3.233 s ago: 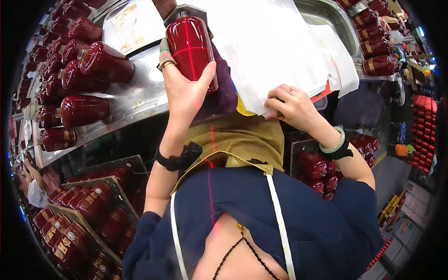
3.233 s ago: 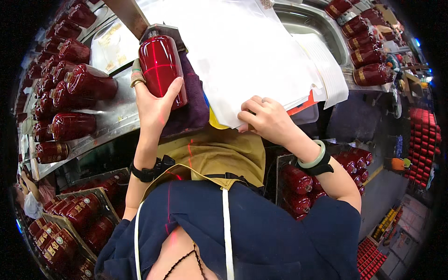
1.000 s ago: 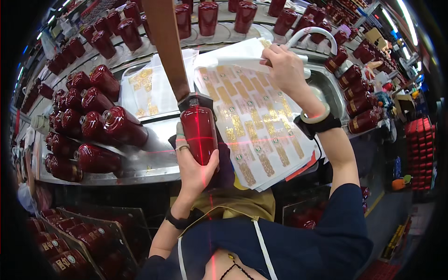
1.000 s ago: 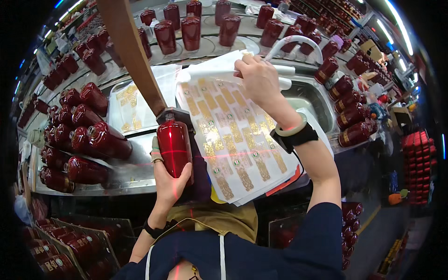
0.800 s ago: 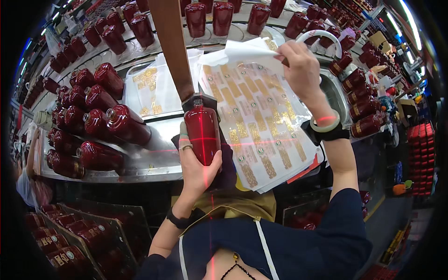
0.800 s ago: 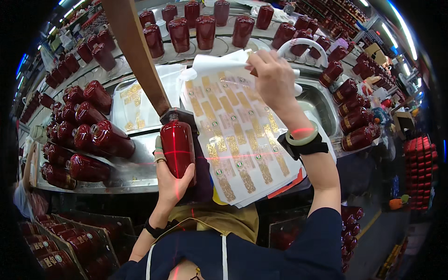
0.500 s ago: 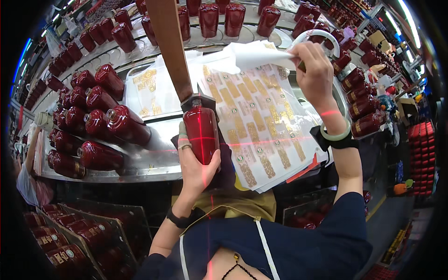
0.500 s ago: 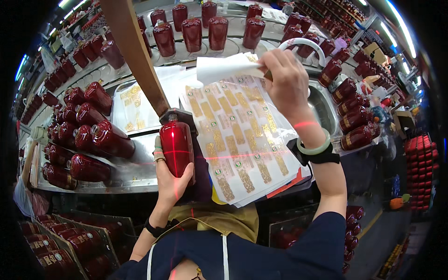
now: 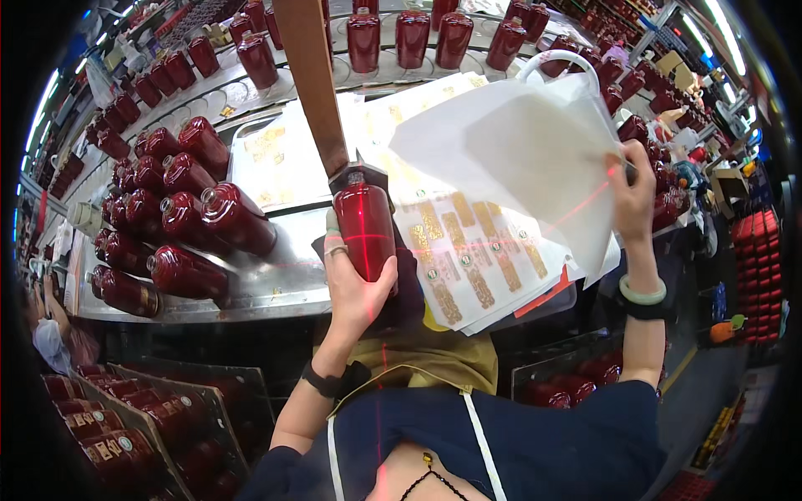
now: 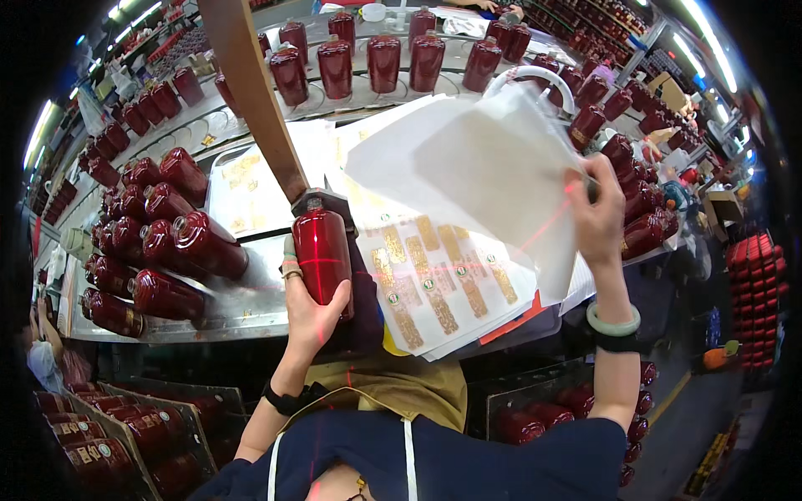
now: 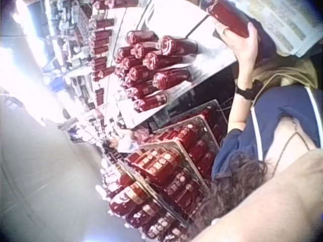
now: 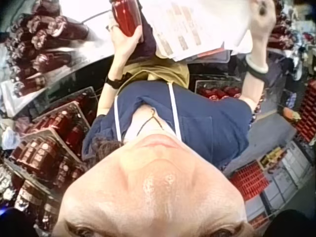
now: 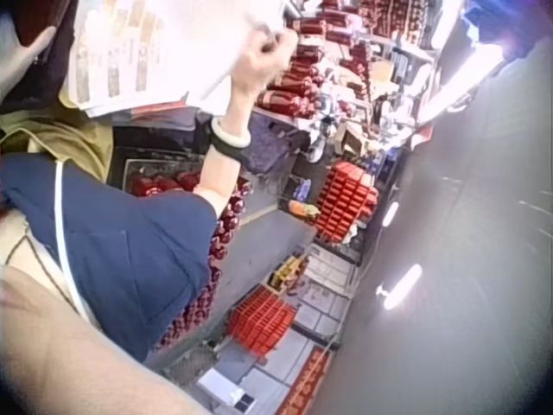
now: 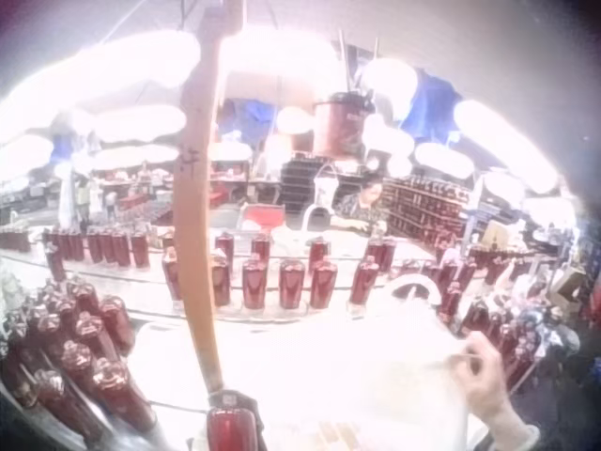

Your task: Applying decorative labels to red wine or liquor bottles on an assembly line.

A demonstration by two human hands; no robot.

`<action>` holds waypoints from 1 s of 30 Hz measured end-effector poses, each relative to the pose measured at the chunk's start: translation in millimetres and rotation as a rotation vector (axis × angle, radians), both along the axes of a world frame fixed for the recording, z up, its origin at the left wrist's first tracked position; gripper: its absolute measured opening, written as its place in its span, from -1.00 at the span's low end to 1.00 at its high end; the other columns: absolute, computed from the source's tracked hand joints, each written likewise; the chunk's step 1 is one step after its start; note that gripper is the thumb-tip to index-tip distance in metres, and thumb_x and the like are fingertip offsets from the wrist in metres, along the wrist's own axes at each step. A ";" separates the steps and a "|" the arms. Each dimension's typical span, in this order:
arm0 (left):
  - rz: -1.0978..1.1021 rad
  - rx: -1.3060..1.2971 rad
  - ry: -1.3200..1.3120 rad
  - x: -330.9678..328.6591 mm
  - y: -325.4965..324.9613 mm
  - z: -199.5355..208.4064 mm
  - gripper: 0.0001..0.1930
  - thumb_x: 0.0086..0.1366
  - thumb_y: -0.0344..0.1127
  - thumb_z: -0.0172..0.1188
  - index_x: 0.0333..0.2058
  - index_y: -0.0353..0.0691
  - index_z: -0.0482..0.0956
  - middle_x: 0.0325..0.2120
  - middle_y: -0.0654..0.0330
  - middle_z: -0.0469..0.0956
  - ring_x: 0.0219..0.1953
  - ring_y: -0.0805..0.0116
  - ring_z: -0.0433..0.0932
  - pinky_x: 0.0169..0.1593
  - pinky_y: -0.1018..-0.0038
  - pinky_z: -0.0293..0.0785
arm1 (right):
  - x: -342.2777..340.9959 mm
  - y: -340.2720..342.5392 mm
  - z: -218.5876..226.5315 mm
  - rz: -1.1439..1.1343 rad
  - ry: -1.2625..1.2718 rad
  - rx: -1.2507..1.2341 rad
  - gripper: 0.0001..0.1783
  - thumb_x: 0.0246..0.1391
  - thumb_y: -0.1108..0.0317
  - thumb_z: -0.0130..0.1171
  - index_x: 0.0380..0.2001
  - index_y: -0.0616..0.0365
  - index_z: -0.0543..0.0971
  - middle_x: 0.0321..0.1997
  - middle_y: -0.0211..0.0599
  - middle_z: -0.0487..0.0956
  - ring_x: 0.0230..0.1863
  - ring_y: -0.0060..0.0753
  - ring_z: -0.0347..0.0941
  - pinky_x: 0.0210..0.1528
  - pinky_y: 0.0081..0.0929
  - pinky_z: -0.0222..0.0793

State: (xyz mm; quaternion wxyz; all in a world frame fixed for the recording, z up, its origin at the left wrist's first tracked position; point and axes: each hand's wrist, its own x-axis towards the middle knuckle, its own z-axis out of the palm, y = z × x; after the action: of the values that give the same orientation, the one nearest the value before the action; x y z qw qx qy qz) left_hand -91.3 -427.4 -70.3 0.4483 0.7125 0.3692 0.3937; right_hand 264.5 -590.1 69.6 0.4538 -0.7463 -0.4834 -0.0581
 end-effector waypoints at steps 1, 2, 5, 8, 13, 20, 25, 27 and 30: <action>0.000 0.001 0.003 0.5 -0.1 -1.5 -0.16 0.09 -0.34 0.42 0.30 -0.46 0.18 0.04 -0.11 0.39 0.09 -0.05 0.45 0.18 0.13 0.41 | 3.1 -18.4 -0.9 0.022 0.208 0.086 -0.94 0.36 0.41 0.11 -0.22 0.15 0.48 -0.42 -0.59 0.38 -0.35 -0.77 0.32 -0.33 -0.63 0.24; 0.014 0.035 0.009 0.2 1.1 -5.9 -0.16 0.09 -0.34 0.42 0.30 -0.45 0.19 0.03 -0.10 0.39 0.08 -0.04 0.45 0.16 0.13 0.42 | 9.3 -35.1 -4.3 -0.014 0.306 0.153 -0.90 0.37 0.38 0.10 -0.16 0.18 0.49 -0.31 -0.53 0.47 -0.24 -0.74 0.36 -0.20 -0.63 0.30; 0.013 0.082 0.036 -1.4 4.2 -12.3 -0.17 0.09 -0.35 0.42 0.28 -0.45 0.20 0.01 -0.08 0.40 0.07 -0.03 0.46 0.15 0.13 0.43 | 20.0 -102.6 -14.4 -0.357 0.548 0.295 -0.45 0.35 0.32 0.13 0.29 0.39 0.35 0.16 -0.20 0.53 0.12 -0.40 0.46 0.20 -0.46 0.34; 0.008 0.125 0.040 -2.5 3.0 -9.2 -0.20 0.08 -0.37 0.42 0.26 -0.45 0.22 -0.02 -0.06 0.40 0.02 0.02 0.49 0.08 0.16 0.48 | 29.1 -196.8 -9.8 -0.531 0.514 0.225 -0.45 0.35 0.33 0.11 0.32 0.33 0.34 0.17 -0.11 0.53 0.10 -0.27 0.50 0.16 -0.36 0.41; -0.027 -0.004 -0.111 0.3 -1.2 12.7 -0.22 0.08 -0.43 0.40 0.25 -0.45 0.21 -0.04 -0.05 0.40 -0.15 0.17 0.57 -0.15 0.31 0.58 | 24.6 -331.2 -5.0 -0.896 0.127 0.161 -0.46 0.34 0.40 -0.01 0.35 0.30 0.35 0.20 -0.04 0.55 0.12 -0.19 0.53 0.18 -0.32 0.40; -0.057 -0.009 -0.051 -1.3 -0.4 4.6 -0.06 0.14 -0.45 0.37 0.42 -0.35 0.01 0.15 -0.05 0.36 0.11 0.19 0.48 0.15 0.30 0.50 | 46.0 -328.5 -104.4 -1.105 0.076 -0.117 -0.46 0.25 0.43 -0.02 0.31 0.05 0.45 0.24 -0.06 0.56 0.20 -0.08 0.53 0.23 -0.20 0.41; -0.080 0.115 -0.058 0.3 6.9 -10.4 -0.14 0.20 -0.51 0.33 0.40 -0.31 0.03 -0.04 0.03 0.51 -0.11 0.28 0.59 0.00 0.38 0.58 | 113.8 -345.5 -229.0 -0.842 0.649 0.509 -0.57 0.24 0.47 0.05 0.17 0.16 0.53 0.17 -0.15 0.56 0.12 -0.19 0.54 0.20 -0.23 0.47; -0.086 0.093 -0.106 -2.3 9.0 -14.1 -0.24 0.18 -0.52 0.34 0.29 -0.34 0.11 -0.07 0.03 0.48 -0.20 0.29 0.58 -0.17 0.41 0.58 | 114.4 -325.5 -240.0 -0.883 0.842 0.247 -0.57 0.27 0.36 0.13 0.18 0.23 0.51 0.14 -0.12 0.57 0.11 -0.18 0.54 0.18 -0.23 0.48; -0.056 -0.068 -0.181 4.6 -1.7 7.0 -0.22 0.14 -0.50 0.34 0.29 -0.41 0.14 -0.06 0.01 0.45 -0.14 0.25 0.57 -0.11 0.37 0.59 | 104.9 -296.1 -246.3 -1.163 0.608 -0.304 -0.38 0.21 0.16 0.34 0.19 0.36 0.46 0.05 -0.09 0.61 0.04 -0.18 0.57 0.17 -0.29 0.47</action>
State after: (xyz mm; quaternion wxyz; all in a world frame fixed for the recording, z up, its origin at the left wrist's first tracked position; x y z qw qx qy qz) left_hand -86.7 -429.1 -63.3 0.5145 0.6684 0.3206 0.4310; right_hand 369.4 -886.2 -176.6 0.3544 -0.9239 0.1435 -0.0116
